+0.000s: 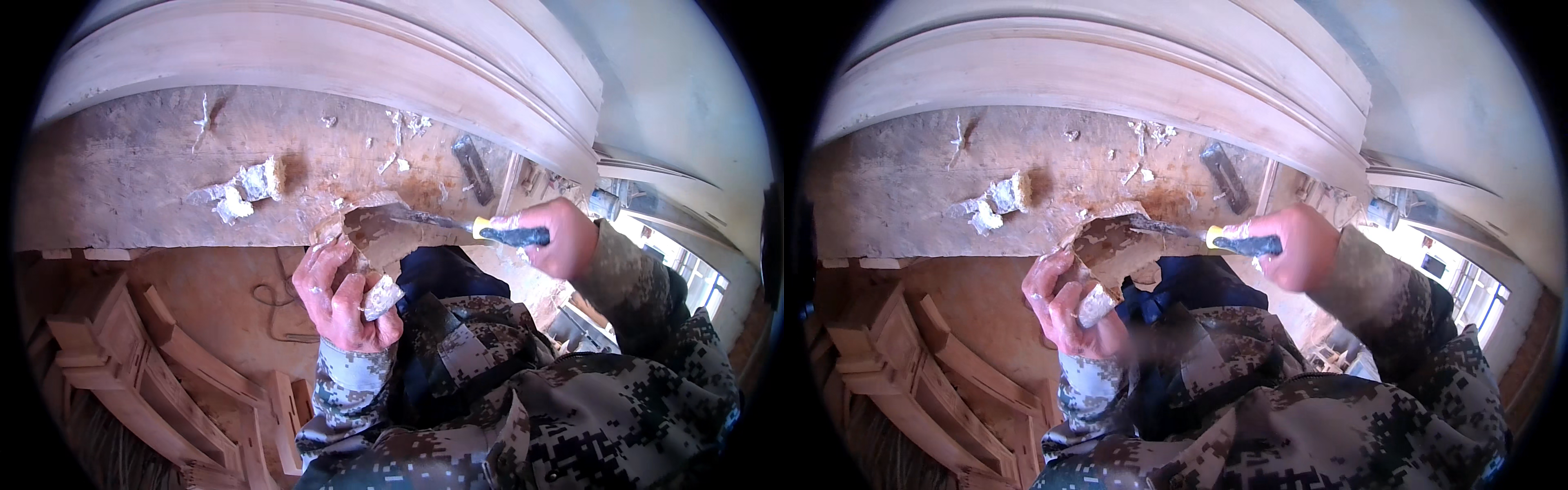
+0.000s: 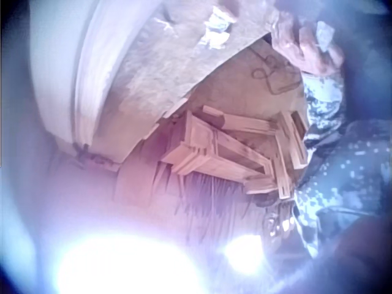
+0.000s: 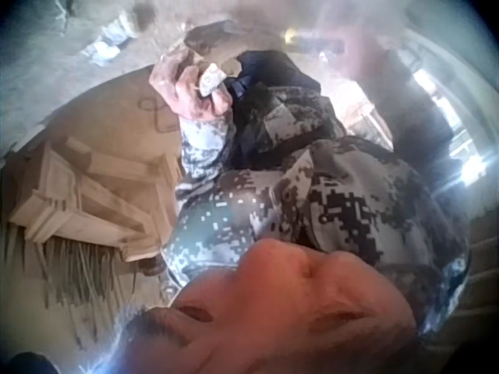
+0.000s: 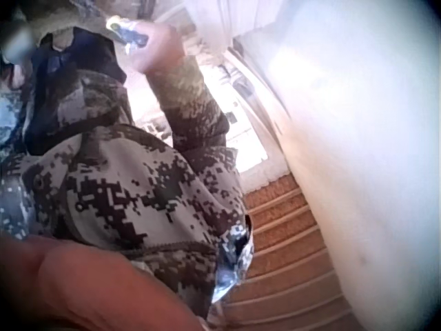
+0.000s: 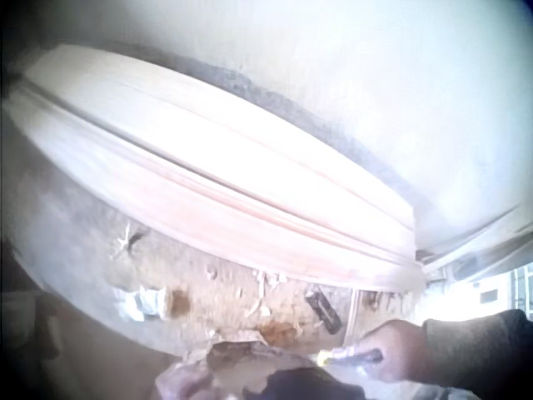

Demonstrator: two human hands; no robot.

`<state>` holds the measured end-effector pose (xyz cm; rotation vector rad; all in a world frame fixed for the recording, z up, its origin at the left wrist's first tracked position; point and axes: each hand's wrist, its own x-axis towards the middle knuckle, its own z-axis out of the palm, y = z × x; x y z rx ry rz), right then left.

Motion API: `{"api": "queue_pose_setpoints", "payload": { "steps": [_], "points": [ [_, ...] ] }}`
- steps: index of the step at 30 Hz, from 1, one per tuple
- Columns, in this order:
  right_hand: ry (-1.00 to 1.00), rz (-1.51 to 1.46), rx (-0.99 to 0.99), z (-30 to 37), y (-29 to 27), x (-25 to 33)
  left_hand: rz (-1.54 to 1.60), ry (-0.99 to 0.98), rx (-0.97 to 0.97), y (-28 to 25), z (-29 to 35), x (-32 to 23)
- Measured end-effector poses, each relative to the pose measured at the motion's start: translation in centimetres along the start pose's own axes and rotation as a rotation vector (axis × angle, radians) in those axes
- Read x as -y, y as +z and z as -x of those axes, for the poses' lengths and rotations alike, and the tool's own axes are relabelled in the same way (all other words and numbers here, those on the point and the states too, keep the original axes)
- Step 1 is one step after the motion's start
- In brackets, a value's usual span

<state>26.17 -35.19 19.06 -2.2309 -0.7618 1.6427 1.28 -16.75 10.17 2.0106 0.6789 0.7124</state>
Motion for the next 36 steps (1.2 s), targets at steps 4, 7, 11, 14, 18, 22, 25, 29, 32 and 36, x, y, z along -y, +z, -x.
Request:
{"api": "queue_pose_setpoints", "payload": {
  "steps": [4,7,11,14,18,22,25,29,32,36],
  "points": [
    [0.09,-0.064,0.181,-3.3,-3.1,-1.2,0.003,0.026,0.048,-0.4,0.3,0.2],
    [-0.109,0.079,0.112,-4.9,-5.2,-2.5,0.002,0.046,0.072,-0.5,0.4,0.4],
    [-0.01,-0.131,0.234,-2.9,-6.7,-3.4,0.026,0.072,0.101,-0.2,0.8,0.3],
    [-0.083,-0.161,0.119,-0.1,-3.8,-6.2,0.044,0.095,0.107,0.7,0.7,0.1],
    [-0.114,0.14,-0.096,3.3,-0.7,-3.0,0.01,0.123,0.127,0.8,-0.2,0.0],
    [-0.236,0.11,-0.152,5.1,-1.4,-1.1,0.016,0.156,0.095,0.4,-1.3,-0.3],
    [-0.25,0.017,-0.108,5.6,-2.3,-1.8,0.0,0.15,0.05,0.5,-0.8,-0.4],
    [-0.271,0.047,-0.13,5.8,-1.1,-3.8,-0.056,0.116,0.016,0.6,0.1,-0.4],
    [-0.229,0.123,-0.049,5.5,-2.0,-3.4,0.022,0.036,-0.049,1.2,1.1,0.2],
    [-0.312,0.241,0.036,3.7,-3.7,-2.5,0.145,-0.086,-0.143,1.7,2.0,0.2]
  ]
}}
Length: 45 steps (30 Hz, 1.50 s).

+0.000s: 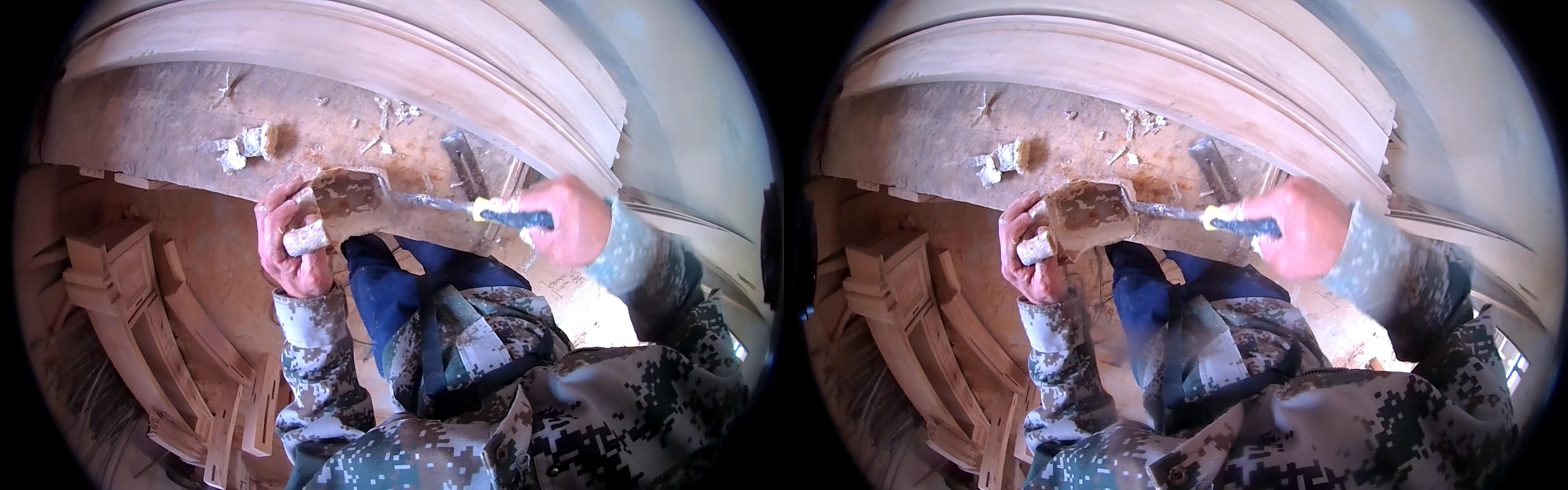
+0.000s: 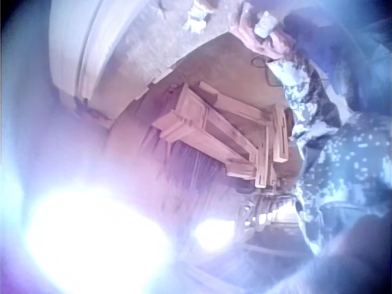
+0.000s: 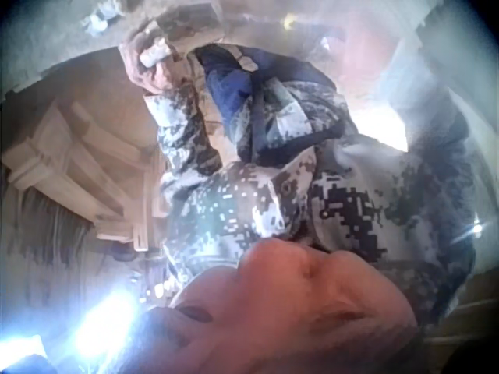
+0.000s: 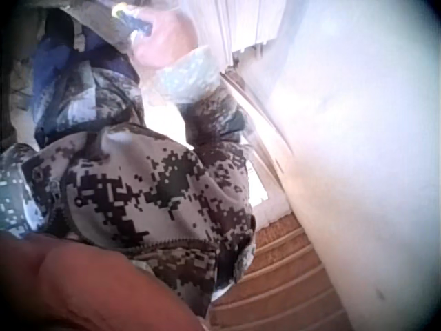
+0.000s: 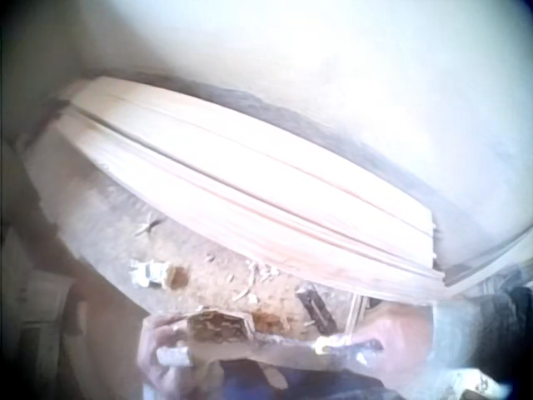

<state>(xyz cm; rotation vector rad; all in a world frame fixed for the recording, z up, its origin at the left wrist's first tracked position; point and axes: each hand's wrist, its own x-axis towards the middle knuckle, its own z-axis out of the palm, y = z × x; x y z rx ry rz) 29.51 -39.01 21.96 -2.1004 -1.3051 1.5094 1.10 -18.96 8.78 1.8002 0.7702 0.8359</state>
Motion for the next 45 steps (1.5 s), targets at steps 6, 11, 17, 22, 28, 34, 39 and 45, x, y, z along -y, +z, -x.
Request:
{"api": "queue_pose_setpoints", "payload": {
  "steps": [6,11,17,22,28,34,39,45],
  "points": [
    [0.153,-0.15,0.204,-4.5,0.3,-1.1,0.008,0.105,0.001,0.6,-0.6,-0.1],
    [-0.017,-0.089,-0.012,-1.1,2.1,-1.1,0.008,0.059,0.055,0.2,-0.6,-0.8],
    [-0.016,-0.405,-0.492,0.9,7.9,-6.8,-0.012,0.095,-0.013,1.0,0.0,-0.8],
    [0.0,0.0,-0.618,-9.5,13.1,-9.0,-0.108,0.264,0.145,1.1,-4.1,-1.8],
    [-0.195,0.341,-0.767,-14.6,13.1,-8.2,-0.129,0.113,0.143,0.6,-5.2,0.1],
    [-0.371,-0.339,-0.533,-21.6,9.6,-3.5,-0.111,-0.204,-0.238,1.9,-2.4,0.1],
    [-0.4,-0.285,-0.214,-27.5,10.1,-1.2,-0.279,-0.153,-0.33,2.4,5.9,-3.2],
    [-0.351,-0.533,-0.125,-28.0,9.4,-2.7,-0.434,-0.135,0.141,7.8,3.2,-1.0]
  ]
}}
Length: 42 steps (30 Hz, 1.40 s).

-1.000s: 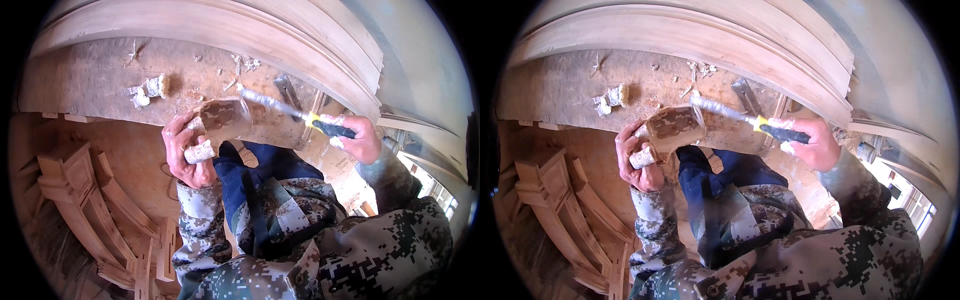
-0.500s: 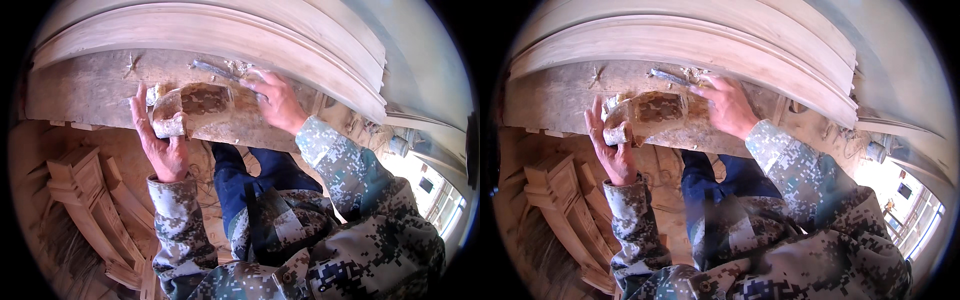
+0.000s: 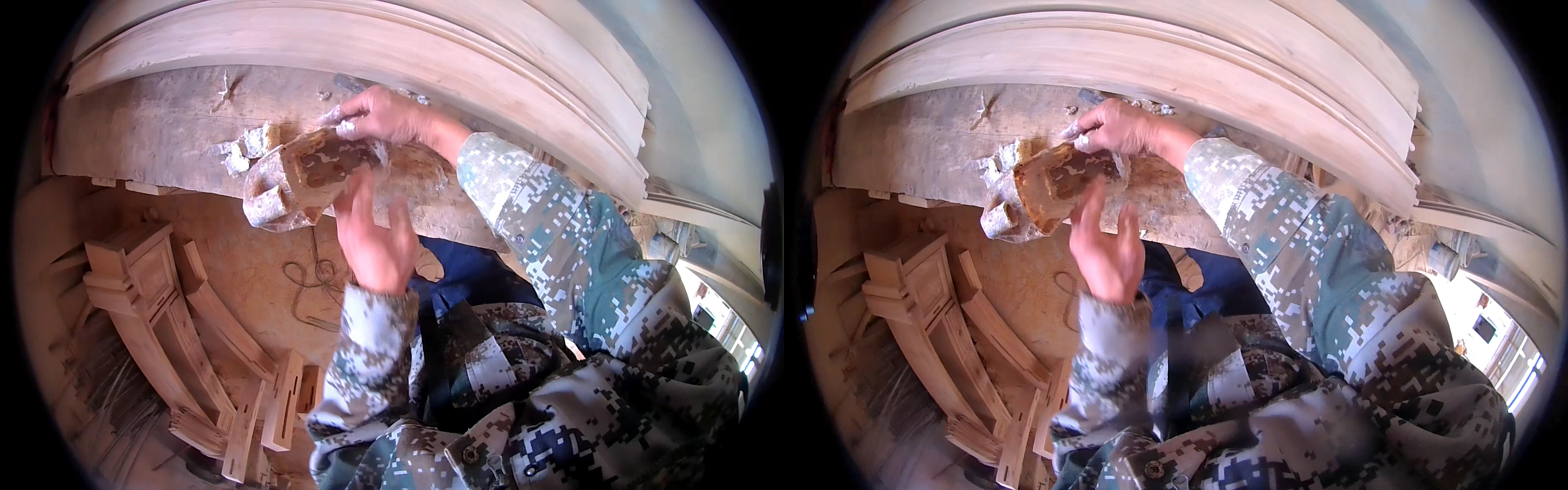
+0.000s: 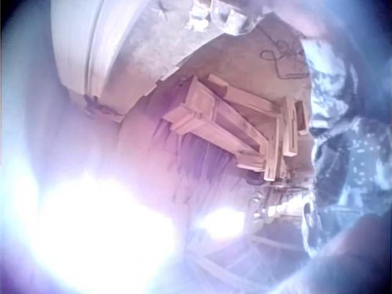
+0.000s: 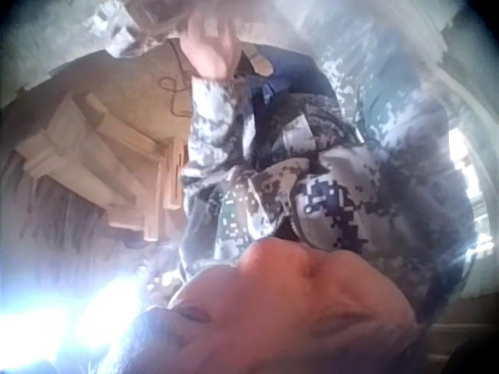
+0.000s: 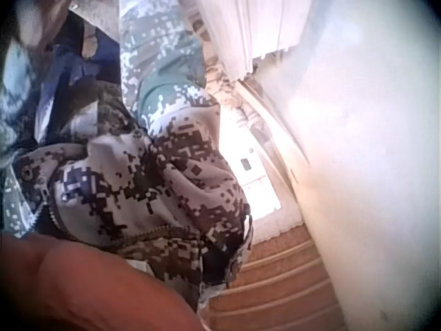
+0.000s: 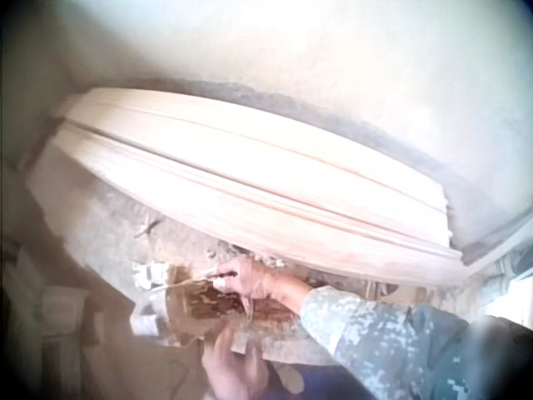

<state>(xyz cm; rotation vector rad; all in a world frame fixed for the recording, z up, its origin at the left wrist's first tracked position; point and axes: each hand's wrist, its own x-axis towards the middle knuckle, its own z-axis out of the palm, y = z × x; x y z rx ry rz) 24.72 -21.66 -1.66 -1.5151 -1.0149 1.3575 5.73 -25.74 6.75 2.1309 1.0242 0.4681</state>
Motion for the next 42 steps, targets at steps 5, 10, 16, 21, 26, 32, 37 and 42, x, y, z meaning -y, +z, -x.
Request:
{"api": "queue_pose_setpoints", "payload": {
  "steps": [5,10,16,21,26,32,37,42],
  "points": [
    [-0.02,-0.027,0.077,-1.7,-0.3,-2.0,0.09,-0.276,0.446,1.5,-6.9,1.7],
    [0.035,-0.019,0.022,0.1,0.1,0.4,0.204,-0.365,0.466,1.2,-7.5,2.8],
    [-0.026,0.079,-0.109,0.4,0.4,-0.2,0.164,-0.423,0.504,1.4,-8.4,1.2],
    [-0.029,0.034,-0.156,0.2,0.5,-0.6,0.135,-0.323,0.411,1.4,-7.9,1.2],
    [-0.191,0.086,-0.182,0.3,0.3,-1.6,0.016,-0.065,0.211,2.1,-5.2,2.8],
    [-0.292,0.168,-0.268,0.8,0.9,-0.6,0.139,-0.363,0.133,1.9,-4.3,2.4],
    [-0.153,0.083,-0.172,2.0,0.2,-0.1,0.091,-0.394,0.399,1.0,-6.9,1.9],
    [-0.147,0.072,-0.128,2.3,0.2,0.5,0.088,-0.465,0.777,-0.5,-10.0,0.7]
  ]
}}
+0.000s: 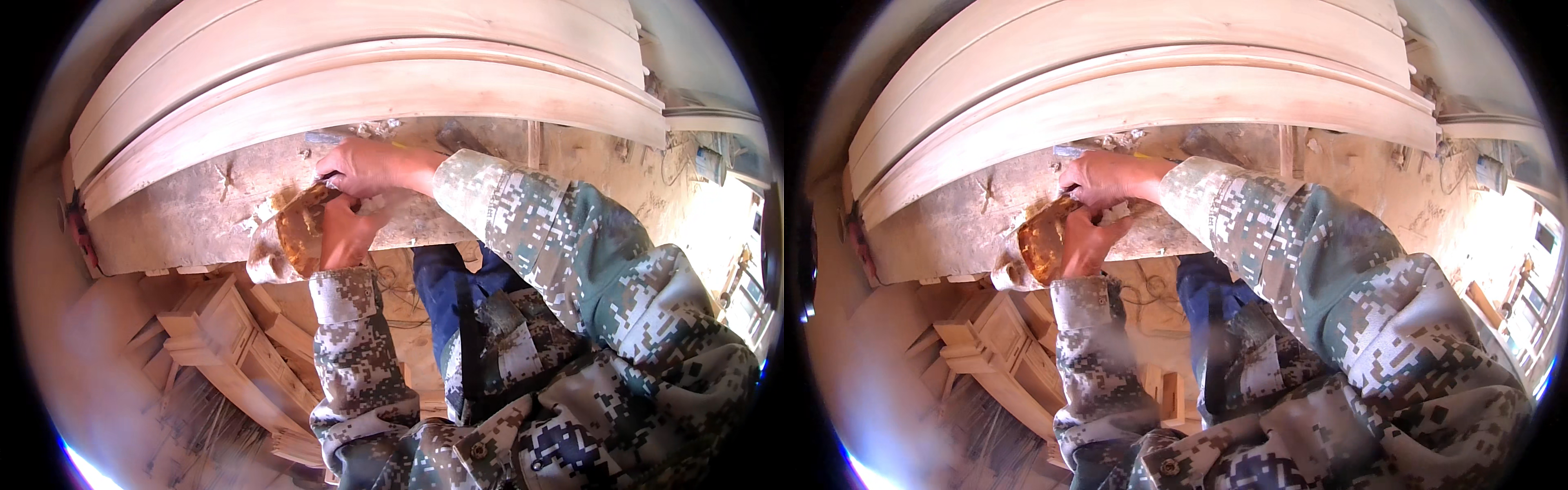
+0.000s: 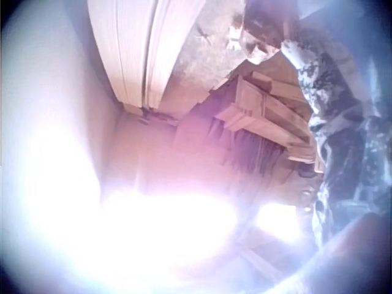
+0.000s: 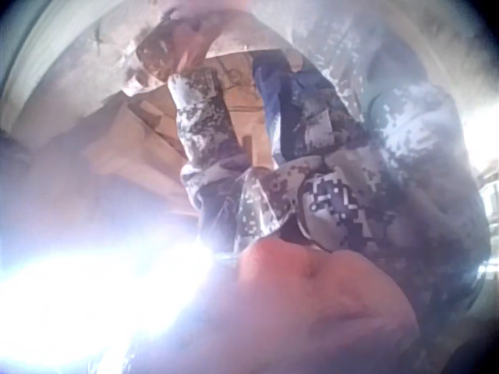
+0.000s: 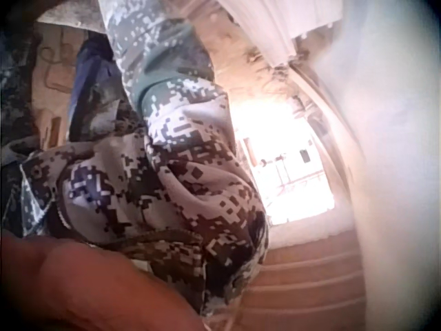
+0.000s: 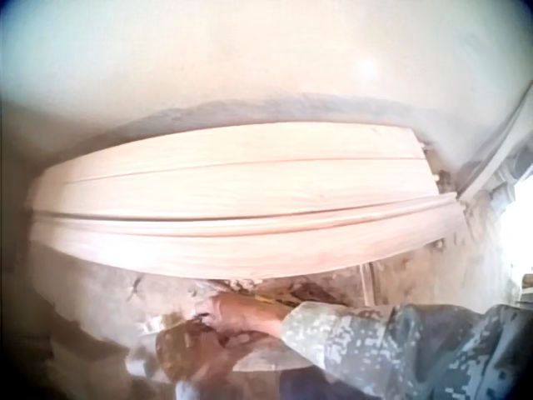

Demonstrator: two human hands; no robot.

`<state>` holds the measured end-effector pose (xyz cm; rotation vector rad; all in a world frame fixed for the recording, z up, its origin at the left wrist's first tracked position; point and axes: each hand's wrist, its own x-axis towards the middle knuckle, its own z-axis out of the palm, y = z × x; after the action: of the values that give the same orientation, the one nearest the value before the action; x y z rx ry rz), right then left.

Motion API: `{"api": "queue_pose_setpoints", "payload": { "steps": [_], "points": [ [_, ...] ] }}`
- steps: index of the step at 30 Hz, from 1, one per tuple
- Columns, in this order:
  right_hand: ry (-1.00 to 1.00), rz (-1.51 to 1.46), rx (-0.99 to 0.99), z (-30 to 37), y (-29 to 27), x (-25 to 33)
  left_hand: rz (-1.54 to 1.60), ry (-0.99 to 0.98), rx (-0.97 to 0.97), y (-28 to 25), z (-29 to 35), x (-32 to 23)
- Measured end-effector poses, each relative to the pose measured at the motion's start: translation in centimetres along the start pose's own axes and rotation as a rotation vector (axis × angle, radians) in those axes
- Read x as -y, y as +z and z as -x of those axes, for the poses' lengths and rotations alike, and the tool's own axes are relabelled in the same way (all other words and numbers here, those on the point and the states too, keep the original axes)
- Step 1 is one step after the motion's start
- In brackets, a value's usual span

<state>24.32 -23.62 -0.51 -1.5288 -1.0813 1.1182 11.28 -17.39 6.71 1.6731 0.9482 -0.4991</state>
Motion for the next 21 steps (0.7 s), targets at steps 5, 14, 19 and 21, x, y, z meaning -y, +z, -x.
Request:
{"api": "queue_pose_setpoints", "payload": {
  "steps": [5,14,19,21],
  "points": [
    [-0.114,0.124,-0.004,0.6,0.0,-0.2,-0.024,0.057,-0.033,1.0,0.7,0.3],
    [-0.069,0.158,0.005,-0.2,0.4,-0.9,-0.236,0.539,-0.216,1.1,1.7,3.6],
    [-0.154,0.273,-0.075,-0.4,0.7,-1.8,-0.401,0.969,-0.403,1.3,2.0,3.9],
    [-0.085,0.203,-0.081,0.1,0.5,-1.2,-0.445,0.95,-0.439,1.5,2.0,3.5]
  ]
}}
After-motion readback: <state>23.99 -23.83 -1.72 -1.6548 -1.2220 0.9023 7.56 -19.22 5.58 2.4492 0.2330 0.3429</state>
